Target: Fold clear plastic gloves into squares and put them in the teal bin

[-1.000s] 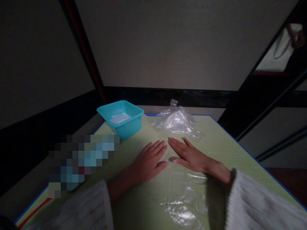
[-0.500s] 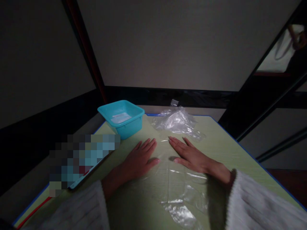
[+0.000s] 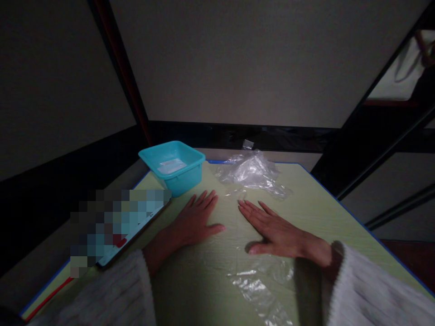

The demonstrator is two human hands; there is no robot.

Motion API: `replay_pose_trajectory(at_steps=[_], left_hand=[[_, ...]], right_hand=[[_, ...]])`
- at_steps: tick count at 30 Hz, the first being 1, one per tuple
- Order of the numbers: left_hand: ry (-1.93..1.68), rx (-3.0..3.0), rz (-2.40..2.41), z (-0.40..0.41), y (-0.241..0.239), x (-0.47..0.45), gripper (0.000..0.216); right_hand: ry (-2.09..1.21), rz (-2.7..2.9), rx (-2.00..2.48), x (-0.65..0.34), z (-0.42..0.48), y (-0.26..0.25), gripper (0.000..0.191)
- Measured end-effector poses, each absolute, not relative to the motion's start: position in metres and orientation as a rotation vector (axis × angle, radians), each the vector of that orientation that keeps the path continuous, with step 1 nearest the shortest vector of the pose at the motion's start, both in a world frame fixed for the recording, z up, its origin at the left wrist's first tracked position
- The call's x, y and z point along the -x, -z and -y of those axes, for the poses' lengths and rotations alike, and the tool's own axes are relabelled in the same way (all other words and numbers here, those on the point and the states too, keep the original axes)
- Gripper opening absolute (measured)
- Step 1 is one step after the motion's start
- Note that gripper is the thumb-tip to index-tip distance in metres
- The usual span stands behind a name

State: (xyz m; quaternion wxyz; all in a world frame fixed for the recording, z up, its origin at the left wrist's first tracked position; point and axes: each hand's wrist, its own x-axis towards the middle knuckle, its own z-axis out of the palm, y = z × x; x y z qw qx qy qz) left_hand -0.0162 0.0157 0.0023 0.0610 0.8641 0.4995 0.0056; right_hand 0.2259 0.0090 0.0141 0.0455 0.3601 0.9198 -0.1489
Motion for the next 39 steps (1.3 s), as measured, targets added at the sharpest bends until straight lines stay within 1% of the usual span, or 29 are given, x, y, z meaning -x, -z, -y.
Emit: replay_pose_trajectory(at_steps=[6, 9, 11, 14, 17, 22, 28, 34, 39], left_hand=[[-0.001, -2.63, -1.54, -0.019, -0.001, 0.021, 0.08], [-0.053, -2.65, -1.555, -0.018, -0.004, 0.02, 0.08], [-0.148, -2.684, -1.519, -0.014, -0.007, 0.017, 0.076], [-0.314, -2.713, -1.386, -0.003, -0.011, 0.008, 0.062], [-0.337, -2.713, -1.162, 0.007, -0.009, -0.001, 0.056], [-0.225, -2.672, -1.029, 0.008, -0.002, -0.002, 0.061], [-0.123, -2.687, -1.097, 0.005, -0.003, 0.003, 0.069], [-0.073, -2.658, -1.157, 0.007, -0.004, 0.003, 0.073], [-0.082, -2.658, -1.152, 0.006, -0.004, 0.002, 0.074]], right_hand=[[0.439, -2.871, -1.085, -0.228, -0.009, -0.011, 0.096], [0.417, -2.918, -1.094, -0.23, -0.008, -0.013, 0.097], [0.386, -2.959, -1.113, -0.23, -0.005, -0.016, 0.094], [0.352, -2.979, -1.129, -0.227, 0.004, -0.019, 0.09], [0.389, -2.938, -1.164, -0.223, 0.014, -0.018, 0.091], [0.39, -2.874, -1.275, -0.219, 0.024, -0.007, 0.094], [0.377, -2.917, -1.253, -0.222, 0.022, 0.001, 0.097], [0.376, -2.898, -1.27, -0.222, 0.022, 0.002, 0.1], [0.495, -2.895, -1.163, -0.227, 0.018, -0.007, 0.099]])
